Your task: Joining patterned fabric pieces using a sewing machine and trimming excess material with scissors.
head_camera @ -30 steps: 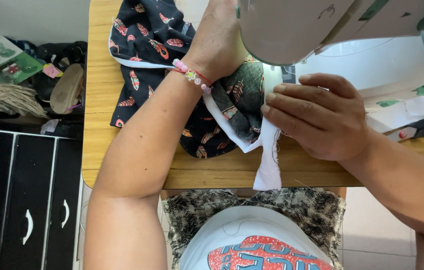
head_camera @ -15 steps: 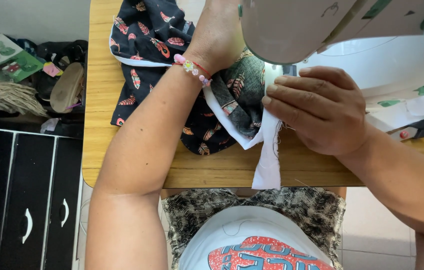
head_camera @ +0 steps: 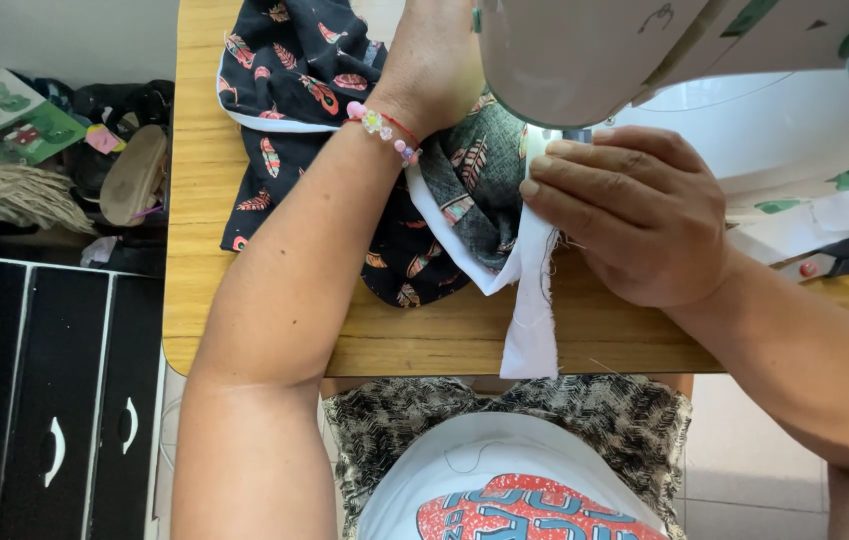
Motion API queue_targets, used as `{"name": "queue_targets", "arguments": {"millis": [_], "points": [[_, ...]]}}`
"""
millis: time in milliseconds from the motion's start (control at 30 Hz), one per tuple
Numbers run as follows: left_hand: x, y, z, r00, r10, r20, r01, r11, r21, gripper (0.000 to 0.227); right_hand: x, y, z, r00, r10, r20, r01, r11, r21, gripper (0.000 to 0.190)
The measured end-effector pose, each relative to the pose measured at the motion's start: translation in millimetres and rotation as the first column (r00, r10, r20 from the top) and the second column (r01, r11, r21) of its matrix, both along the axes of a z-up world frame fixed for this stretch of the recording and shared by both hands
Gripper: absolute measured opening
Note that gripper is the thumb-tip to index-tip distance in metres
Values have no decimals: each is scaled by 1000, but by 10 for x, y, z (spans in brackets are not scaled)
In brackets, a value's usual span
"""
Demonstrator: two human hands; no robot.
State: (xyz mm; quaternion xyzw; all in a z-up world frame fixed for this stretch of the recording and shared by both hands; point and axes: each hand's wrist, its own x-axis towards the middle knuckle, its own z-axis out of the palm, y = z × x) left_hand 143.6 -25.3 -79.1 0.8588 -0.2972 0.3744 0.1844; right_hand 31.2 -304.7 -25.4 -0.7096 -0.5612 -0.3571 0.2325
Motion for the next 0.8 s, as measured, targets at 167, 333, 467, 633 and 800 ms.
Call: {"name": "queue_targets", "arguments": {"millis": [167, 333, 467, 633, 800], "points": [[-12, 6, 84, 1000, 28, 9, -28, 999, 19, 18, -5, -37, -52, 998, -23, -54, 22, 1000, -4, 37], [-90, 42, 155, 998, 63, 18, -64, 997, 38, 20, -41, -199, -280, 979, -184, -87, 183, 983, -25, 37], [-427, -47, 410, 997, 82, 16, -82, 995, 54, 21, -50, -235, -284, 981, -174, -82, 171, 984, -42, 29], [-1898, -384, 1182, 938, 290, -190, -233, 933, 275, 14, -68, -251, -298, 977, -178, -113, 173, 984, -50, 34], [-2300, -788, 761, 972, 167, -163, -142, 978, 154, 41, -154, -239, -218, 971, -184, -150, 174, 982, -79, 37]]}}
